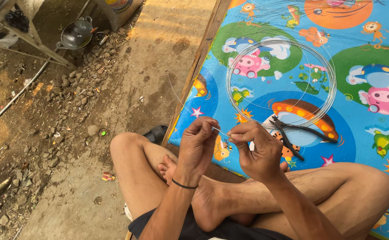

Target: The person sits on a mat and manipulates a thin metal wire, using pliers to cut and bend it. They form loops and twists in the wire, handling it with both hands to create a small wire structure.

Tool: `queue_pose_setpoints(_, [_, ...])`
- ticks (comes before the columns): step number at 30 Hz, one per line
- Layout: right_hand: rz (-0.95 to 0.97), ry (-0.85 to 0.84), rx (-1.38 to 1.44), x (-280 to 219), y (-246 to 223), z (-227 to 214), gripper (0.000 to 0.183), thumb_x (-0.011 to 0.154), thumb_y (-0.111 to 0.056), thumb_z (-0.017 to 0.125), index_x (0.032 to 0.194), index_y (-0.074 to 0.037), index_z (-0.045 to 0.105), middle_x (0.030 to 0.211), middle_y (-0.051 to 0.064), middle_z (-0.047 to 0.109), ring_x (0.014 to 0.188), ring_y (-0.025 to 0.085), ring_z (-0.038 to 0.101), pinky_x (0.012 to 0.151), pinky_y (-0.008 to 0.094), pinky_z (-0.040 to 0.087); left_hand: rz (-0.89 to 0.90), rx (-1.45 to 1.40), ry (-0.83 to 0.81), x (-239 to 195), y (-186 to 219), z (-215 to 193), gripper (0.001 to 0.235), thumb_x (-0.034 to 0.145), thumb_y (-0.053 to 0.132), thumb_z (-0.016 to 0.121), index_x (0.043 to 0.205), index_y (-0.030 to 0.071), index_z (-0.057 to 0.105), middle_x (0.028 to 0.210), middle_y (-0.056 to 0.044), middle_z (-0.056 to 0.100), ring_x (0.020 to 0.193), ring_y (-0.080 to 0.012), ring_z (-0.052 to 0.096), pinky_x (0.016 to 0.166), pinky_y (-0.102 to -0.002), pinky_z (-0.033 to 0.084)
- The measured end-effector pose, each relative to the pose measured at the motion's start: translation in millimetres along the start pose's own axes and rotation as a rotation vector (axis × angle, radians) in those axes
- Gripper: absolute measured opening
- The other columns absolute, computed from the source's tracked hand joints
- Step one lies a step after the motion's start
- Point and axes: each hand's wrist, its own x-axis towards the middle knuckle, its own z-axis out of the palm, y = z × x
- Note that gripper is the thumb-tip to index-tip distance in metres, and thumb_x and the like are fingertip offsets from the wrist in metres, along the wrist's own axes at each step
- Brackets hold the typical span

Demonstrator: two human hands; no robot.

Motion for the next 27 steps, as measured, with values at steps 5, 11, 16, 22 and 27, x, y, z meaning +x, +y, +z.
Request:
queue_pose_setpoints(5, [0.209,-0.052,0.258,-11.7,4.4,9.0,0.009,0.098,0.0,0.068,0.098,-0.001,0.059,0.105,0.013,0.073,0.093,0.015,0.072,0.08,0.027,0.061,0.072,0.007,-0.005,3.7,7.1,-14.4,0.013,0.098,0.016,0.074,0.101,0.003,0.072,0.102,-0.007,0.07,0.097,-0.018,0.063,0.092,-0.033,0.049])
queue_pose_setpoints(11, [0.206,-0.005,0.38,-24.1,16.1,16.5,0.01,0.1,0.003,0.065,0.102,0.0,0.056,0.107,0.014,0.07,0.098,0.015,0.07,0.085,0.027,0.061,0.07,0.138,0.004,-5.7,1.3,-10.6,0.018,0.092,0.011,0.076,0.106,0.003,0.069,0.099,-0.009,0.07,0.092,-0.0197,0.067,0.086,-0.033,0.054])
queue_pose_setpoints(16, [0.228,-0.023,0.404,-34.1,21.0,15.1,0.01,0.1,0.003,0.065,0.102,-0.001,0.056,0.105,0.012,0.069,0.095,0.014,0.069,0.083,0.026,0.061,0.076,0.122,-0.08,-17.8,-10.1,-2.8,0.02,0.09,0.01,0.082,0.101,0.004,0.067,0.098,-0.008,0.069,0.097,-0.0168,0.064,0.086,-0.031,0.051])
queue_pose_setpoints(22, [0.393,-0.055,0.606,-46.7,25.2,12.1,0.012,0.1,0.004,0.065,0.103,-0.001,0.055,0.105,0.012,0.068,0.096,0.013,0.067,0.086,0.026,0.057,0.072,0.1,-0.134,-20.4,-9.9,-0.4,0.02,0.092,0.013,0.082,0.098,0.005,0.065,0.095,-0.007,0.067,0.094,-0.0152,0.061,0.083,-0.029,0.049])
queue_pose_setpoints(27, [0.433,-0.025,0.602,-51.1,27.5,10.1,0.012,0.101,0.003,0.064,0.102,-0.002,0.054,0.106,0.013,0.069,0.094,0.011,0.066,0.083,0.025,0.056,0.039,0.116,-0.043,-20.2,-16.8,-0.9,0.019,0.09,0.013,0.083,0.097,0.004,0.067,0.094,-0.008,0.069,0.091,-0.0145,0.063,0.084,-0.029,0.049])
